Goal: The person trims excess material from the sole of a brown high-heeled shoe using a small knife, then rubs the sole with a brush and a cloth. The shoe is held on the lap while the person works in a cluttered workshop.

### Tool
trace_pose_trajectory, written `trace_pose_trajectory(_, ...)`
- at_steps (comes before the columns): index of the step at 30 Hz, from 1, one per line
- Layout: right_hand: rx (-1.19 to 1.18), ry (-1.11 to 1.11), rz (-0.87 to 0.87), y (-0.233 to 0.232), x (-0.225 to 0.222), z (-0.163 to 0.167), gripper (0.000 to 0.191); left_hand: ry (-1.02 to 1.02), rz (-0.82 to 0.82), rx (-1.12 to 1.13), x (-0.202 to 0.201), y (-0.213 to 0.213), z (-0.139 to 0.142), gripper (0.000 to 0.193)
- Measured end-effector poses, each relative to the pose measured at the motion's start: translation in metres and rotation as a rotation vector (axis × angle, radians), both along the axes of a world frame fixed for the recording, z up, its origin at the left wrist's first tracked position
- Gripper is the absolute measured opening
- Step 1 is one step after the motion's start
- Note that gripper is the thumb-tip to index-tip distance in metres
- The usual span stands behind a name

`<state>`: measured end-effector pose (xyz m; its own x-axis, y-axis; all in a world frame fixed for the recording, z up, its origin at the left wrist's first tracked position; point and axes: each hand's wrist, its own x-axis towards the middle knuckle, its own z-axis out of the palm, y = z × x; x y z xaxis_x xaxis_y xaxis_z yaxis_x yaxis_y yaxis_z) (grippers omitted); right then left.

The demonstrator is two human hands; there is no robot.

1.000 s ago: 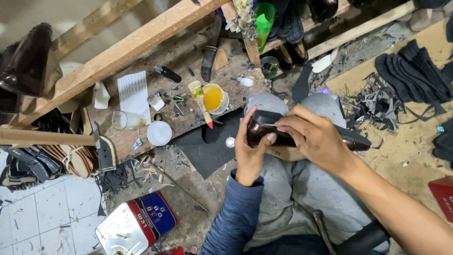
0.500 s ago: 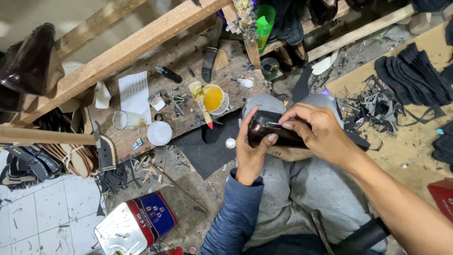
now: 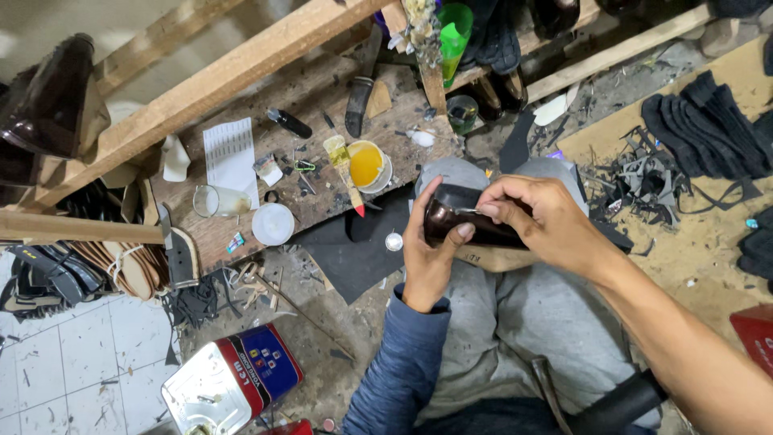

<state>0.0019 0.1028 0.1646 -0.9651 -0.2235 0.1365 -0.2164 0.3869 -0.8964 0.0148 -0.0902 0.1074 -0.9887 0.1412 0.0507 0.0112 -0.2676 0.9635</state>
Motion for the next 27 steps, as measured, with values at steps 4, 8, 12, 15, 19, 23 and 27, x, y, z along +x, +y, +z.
trace_pose_trajectory(4, 0.064, 0.064, -0.083, 0.003, 0.008, 0.008, 0.009, 0.042, 0.000, -0.012, 0.001, -0.001, 0.000, 0.075)
trace_pose_trajectory(8, 0.135, 0.266, -0.076, 0.002, 0.020, 0.009, 0.014, 0.017, 0.000, 0.013, 0.002, 0.000, 0.000, 0.077)
trace_pose_trajectory(12, 0.227, 0.339, -0.078, -0.006, 0.021, 0.004, 0.014, 0.055, 0.010, -0.018, 0.003, 0.000, -0.002, 0.076)
trace_pose_trajectory(15, 0.207, 0.370, -0.035, -0.010, 0.017, 0.006, 0.016, 0.048, 0.003, -0.027, 0.003, 0.000, -0.002, 0.076)
trace_pose_trajectory(19, 0.266, 0.319, 0.042, -0.007, 0.009, 0.017, 0.018, 0.053, -0.002, 0.006, 0.002, 0.000, -0.001, 0.075)
trace_pose_trajectory(23, 0.166, 0.245, 0.054, -0.005, 0.009, 0.021, 0.020, 0.050, 0.005, 0.017, 0.003, -0.001, -0.002, 0.076)
trace_pose_trajectory(27, 0.123, 0.311, -0.052, -0.004, 0.016, 0.015, 0.014, 0.019, 0.007, 0.001, 0.003, -0.002, -0.003, 0.077)
